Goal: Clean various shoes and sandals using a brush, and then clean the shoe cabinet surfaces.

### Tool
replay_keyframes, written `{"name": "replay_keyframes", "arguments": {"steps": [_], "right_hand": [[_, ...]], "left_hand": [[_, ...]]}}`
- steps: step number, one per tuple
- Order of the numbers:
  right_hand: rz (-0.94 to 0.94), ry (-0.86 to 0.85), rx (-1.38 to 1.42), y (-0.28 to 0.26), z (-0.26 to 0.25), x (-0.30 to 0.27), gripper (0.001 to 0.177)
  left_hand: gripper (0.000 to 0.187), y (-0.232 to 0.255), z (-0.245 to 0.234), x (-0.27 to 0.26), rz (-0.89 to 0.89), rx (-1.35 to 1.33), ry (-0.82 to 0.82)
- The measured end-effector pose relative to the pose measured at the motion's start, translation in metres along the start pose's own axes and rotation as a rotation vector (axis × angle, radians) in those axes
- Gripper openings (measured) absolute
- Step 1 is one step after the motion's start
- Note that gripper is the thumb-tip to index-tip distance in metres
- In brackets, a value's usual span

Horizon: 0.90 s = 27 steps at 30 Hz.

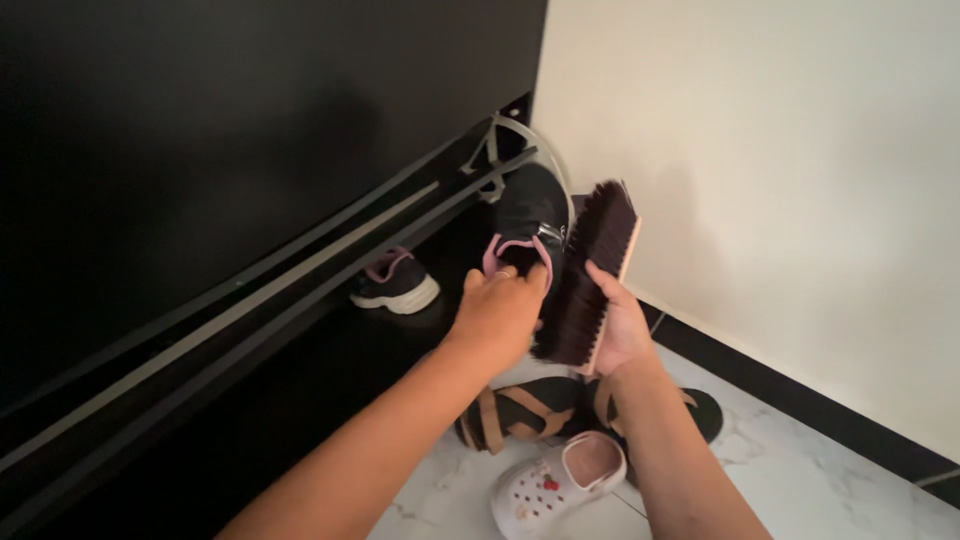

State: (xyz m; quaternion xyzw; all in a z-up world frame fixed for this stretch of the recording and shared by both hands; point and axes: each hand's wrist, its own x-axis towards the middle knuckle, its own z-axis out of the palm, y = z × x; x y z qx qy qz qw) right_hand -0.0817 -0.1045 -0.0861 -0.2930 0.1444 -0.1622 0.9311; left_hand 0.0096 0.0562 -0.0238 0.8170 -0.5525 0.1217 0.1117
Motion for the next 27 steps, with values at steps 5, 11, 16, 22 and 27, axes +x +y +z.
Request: {"name": "replay_keyframes", "arguments": {"steps": [5,11,16,22,27], "right_hand": [[-0.008,0.133,-0.027,-0.001,-0.004,0.006,0.038],[-0.078,0.231,-0.035,-0.010,-0.022,-0.002,0.030],[-0.047,0.278,-0.057,-0.021,-0.047,-0.006,0.028],[-0.029,0.365,-0.119,-0.020,-0.029,-0.026,0.030],[0.052,0.286,-0.022,-0.015,-0.044,-0.022,0.032]], "left_hand": [[0.039,-0.010,0.017,0.004,-0.141,-0.218,-0.016],[0.055,-0.039,0.049,0.040,-0.280,-0.315,0.076],[0.067,-0.058,0.073,0.074,-0.335,-0.182,0.180],[0.052,-0.128,0.164,0.074,-0.489,-0.190,0.457],[0.028,-0.159,0.145,0.057,-0.671,0.053,0.235]]}}
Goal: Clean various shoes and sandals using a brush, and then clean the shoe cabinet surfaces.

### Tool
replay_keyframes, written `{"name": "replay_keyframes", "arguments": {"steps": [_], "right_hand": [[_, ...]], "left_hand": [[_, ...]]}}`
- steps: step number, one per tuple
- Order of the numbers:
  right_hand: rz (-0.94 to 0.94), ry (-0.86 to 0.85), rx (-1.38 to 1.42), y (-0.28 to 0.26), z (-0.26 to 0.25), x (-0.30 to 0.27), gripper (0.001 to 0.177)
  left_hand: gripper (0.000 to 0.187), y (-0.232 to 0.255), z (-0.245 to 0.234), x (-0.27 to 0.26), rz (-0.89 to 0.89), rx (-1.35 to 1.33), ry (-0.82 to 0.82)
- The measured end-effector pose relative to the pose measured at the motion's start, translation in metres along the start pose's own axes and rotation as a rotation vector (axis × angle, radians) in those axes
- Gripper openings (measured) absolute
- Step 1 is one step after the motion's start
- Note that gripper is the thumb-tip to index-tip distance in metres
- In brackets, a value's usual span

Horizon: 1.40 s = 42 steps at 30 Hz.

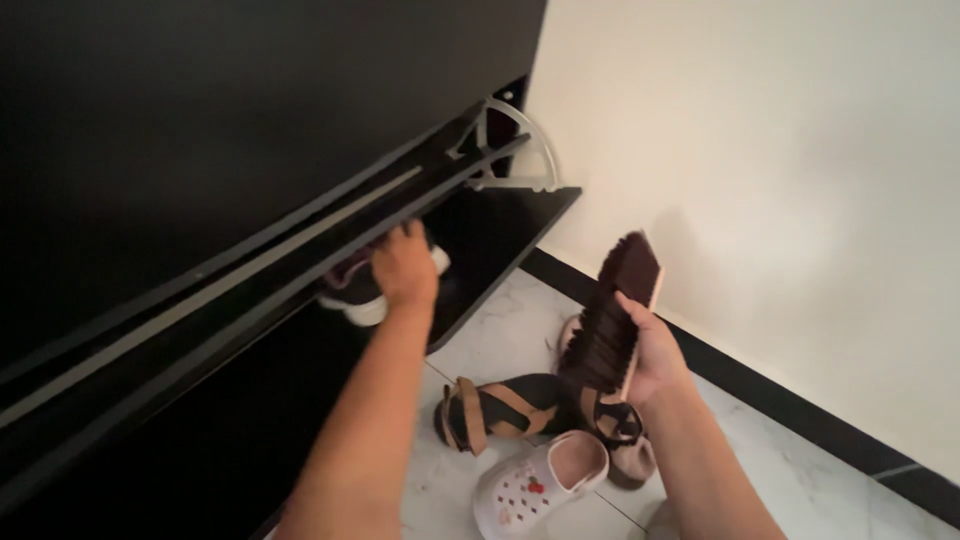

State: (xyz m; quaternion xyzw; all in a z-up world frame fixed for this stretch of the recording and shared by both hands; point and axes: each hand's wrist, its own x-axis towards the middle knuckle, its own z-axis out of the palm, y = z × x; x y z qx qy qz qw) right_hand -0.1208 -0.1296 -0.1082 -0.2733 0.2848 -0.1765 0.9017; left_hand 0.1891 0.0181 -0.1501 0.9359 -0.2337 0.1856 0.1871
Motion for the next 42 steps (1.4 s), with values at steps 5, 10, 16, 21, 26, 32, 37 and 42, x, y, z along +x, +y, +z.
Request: {"name": "replay_keyframes", "arguments": {"steps": [5,10,16,21,26,32,37,42], "right_hand": [[-0.021,0.068,0.009,0.001,-0.029,0.020,0.032],[-0.082,0.161,0.044,-0.007,-0.070,0.035,0.032],[-0.115,0.376,0.094,-0.020,-0.085,0.017,0.029],[-0.180,0.360,0.150,-0.030,-0.123,0.013,0.030],[-0.152,0.414,0.112,-0.042,-0.109,-0.008,0.034],[-0.186,0.316,0.120,-0.051,-0.094,-0.009,0.031],[-0.211,0.267,0.129,-0.058,-0.077,-0.012,0.030],[-0.419,0.337,-0.165,-0.059,-0.042,-0.024,0.035]], "left_hand": [[0.030,-0.002,0.007,-0.008,-0.030,-0.247,0.151],[0.052,0.062,-0.009,-0.035,0.098,-0.358,0.606],[0.043,0.112,0.031,-0.111,0.871,-0.294,-0.692],[0.105,0.066,0.007,-0.170,0.661,0.309,-1.142],[0.132,0.033,0.081,-0.197,0.618,0.325,-1.033],[0.112,0.038,0.071,-0.210,0.382,0.340,-1.052],[0.077,0.037,0.065,-0.200,0.136,0.242,-1.184],[0.059,0.066,0.049,-0.148,0.066,-0.044,-0.966]]}}
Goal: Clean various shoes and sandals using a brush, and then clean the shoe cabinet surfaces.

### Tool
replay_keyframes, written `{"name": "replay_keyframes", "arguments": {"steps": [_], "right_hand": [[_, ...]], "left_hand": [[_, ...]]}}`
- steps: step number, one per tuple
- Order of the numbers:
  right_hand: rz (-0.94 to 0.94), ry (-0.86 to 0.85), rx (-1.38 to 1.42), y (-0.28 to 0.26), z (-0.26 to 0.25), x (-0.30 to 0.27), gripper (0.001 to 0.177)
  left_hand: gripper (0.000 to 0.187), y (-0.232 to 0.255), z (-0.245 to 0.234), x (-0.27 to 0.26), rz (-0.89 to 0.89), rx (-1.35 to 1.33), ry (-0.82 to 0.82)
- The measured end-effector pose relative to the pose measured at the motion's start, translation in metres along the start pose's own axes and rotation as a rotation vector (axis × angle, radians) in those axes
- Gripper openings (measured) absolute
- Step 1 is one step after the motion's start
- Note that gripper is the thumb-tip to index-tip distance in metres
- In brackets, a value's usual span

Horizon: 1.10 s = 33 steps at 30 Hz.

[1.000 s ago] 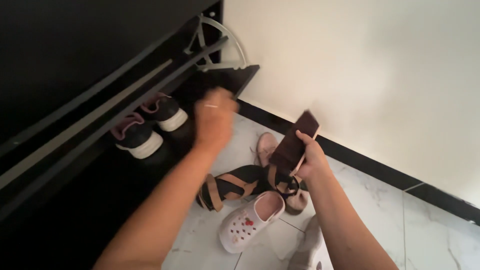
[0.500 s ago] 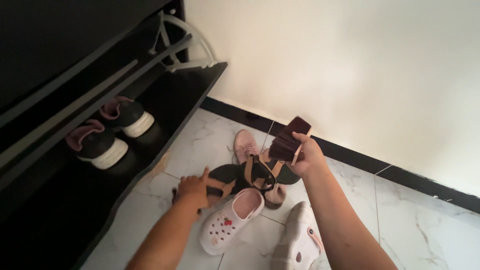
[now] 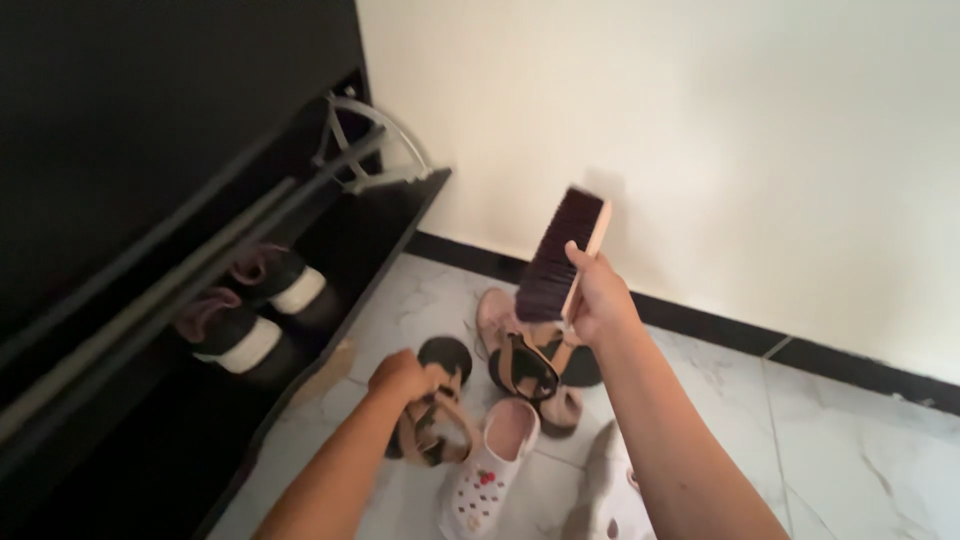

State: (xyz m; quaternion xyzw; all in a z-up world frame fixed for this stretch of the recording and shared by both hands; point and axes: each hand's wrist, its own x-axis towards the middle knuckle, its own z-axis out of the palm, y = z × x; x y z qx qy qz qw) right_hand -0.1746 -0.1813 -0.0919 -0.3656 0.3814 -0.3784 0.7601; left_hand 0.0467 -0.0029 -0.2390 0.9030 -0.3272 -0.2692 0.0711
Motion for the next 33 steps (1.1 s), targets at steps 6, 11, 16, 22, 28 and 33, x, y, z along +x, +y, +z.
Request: {"name": "replay_keyframes", "arguments": {"steps": [6,11,16,22,28,33], "right_hand": [[-1.053,-0.458,-0.659,-0.010,0.037,-0.032,0.060],[-1.021,-0.222,-1.051,-0.012,0.040,-0.045,0.058],[-0.633,0.360,-1.095,-0.052,0.031,-0.054,0.062],[-1.129,0.001,-0.645,-0.069,0.070,-0.104,0.053],[-1.260,-0.103,-0.786,-0.063,0.070,-0.105,0.050],[-1.238,0.183,-0.573,-0.086,0.048,-0.079,0.062]], "left_hand": [[0.067,0.038,-0.135,-0.049,0.381,-0.253,0.458],[0.051,0.077,-0.220,-0.147,0.509,-0.402,0.524],[0.041,0.089,-0.241,-0.198,0.471,-0.490,0.483],[0.039,0.097,-0.248,-0.220,0.562,-0.413,0.673],[0.034,0.107,-0.268,-0.248,0.619,-0.606,0.663],[0.038,0.096,-0.257,-0.226,0.650,-0.953,0.468]]}}
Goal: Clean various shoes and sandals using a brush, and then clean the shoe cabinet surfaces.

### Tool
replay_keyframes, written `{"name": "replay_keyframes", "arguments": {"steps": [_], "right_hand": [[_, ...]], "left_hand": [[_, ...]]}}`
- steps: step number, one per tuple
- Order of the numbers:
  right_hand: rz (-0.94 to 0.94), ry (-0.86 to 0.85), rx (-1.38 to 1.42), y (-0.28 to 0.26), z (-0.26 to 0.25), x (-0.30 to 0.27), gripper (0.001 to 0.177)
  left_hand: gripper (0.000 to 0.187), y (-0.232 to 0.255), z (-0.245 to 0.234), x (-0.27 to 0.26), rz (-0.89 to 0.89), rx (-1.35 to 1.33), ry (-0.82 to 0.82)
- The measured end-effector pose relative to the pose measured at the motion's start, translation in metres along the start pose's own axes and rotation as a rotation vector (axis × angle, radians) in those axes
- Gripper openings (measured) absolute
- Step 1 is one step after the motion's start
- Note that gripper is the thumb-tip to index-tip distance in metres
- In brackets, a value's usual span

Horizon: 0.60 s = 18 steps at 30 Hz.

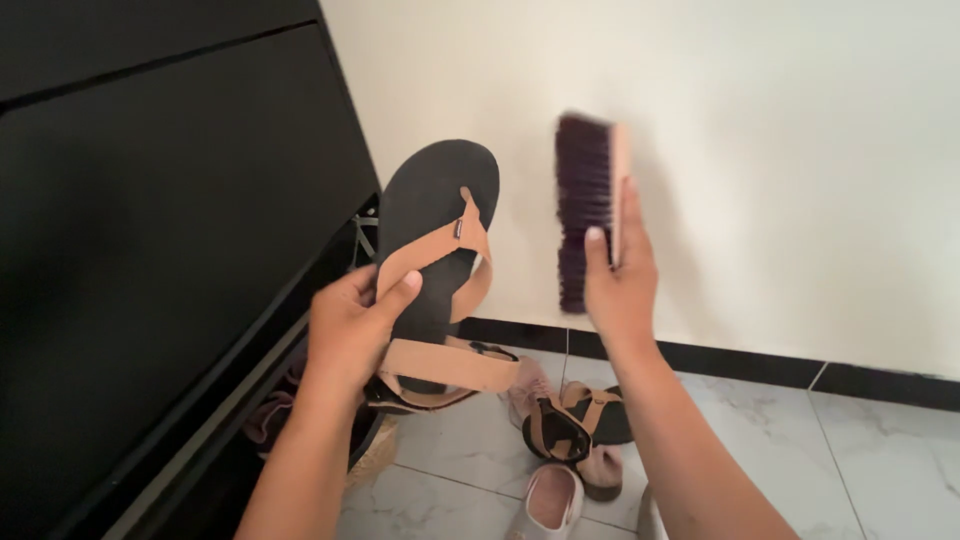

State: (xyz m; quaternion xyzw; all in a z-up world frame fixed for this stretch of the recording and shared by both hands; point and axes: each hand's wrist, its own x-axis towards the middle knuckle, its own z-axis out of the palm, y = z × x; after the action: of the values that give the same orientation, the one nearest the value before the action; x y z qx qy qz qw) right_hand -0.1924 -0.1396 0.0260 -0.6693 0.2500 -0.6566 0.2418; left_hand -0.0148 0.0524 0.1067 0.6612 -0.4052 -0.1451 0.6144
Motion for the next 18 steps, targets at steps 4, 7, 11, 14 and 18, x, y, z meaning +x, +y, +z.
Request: {"name": "replay_keyframes", "arguments": {"steps": [4,7,11,14,18], "right_hand": [[-0.174,-0.048,0.203,-0.055,-0.006,-0.002,0.060],[-0.271,-0.365,0.035,-0.073,-0.009,-0.006,0.059],[0.017,-0.303,-0.094,-0.047,-0.004,-0.002,0.052],[0.080,-0.074,-0.353,-0.039,-0.012,0.007,0.061],[-0.185,-0.014,-0.010,-0.027,-0.012,0.011,0.060]], "left_hand": [[0.042,-0.004,0.000,0.003,-0.107,-0.164,-0.021],[0.043,-0.012,-0.002,0.008,-0.096,-0.150,0.009],[0.042,0.013,-0.002,-0.003,-0.130,-0.162,-0.052],[0.039,0.000,-0.001,0.001,-0.198,-0.262,-0.092],[0.039,-0.011,-0.003,0.008,-0.307,-0.564,-0.100]]}}
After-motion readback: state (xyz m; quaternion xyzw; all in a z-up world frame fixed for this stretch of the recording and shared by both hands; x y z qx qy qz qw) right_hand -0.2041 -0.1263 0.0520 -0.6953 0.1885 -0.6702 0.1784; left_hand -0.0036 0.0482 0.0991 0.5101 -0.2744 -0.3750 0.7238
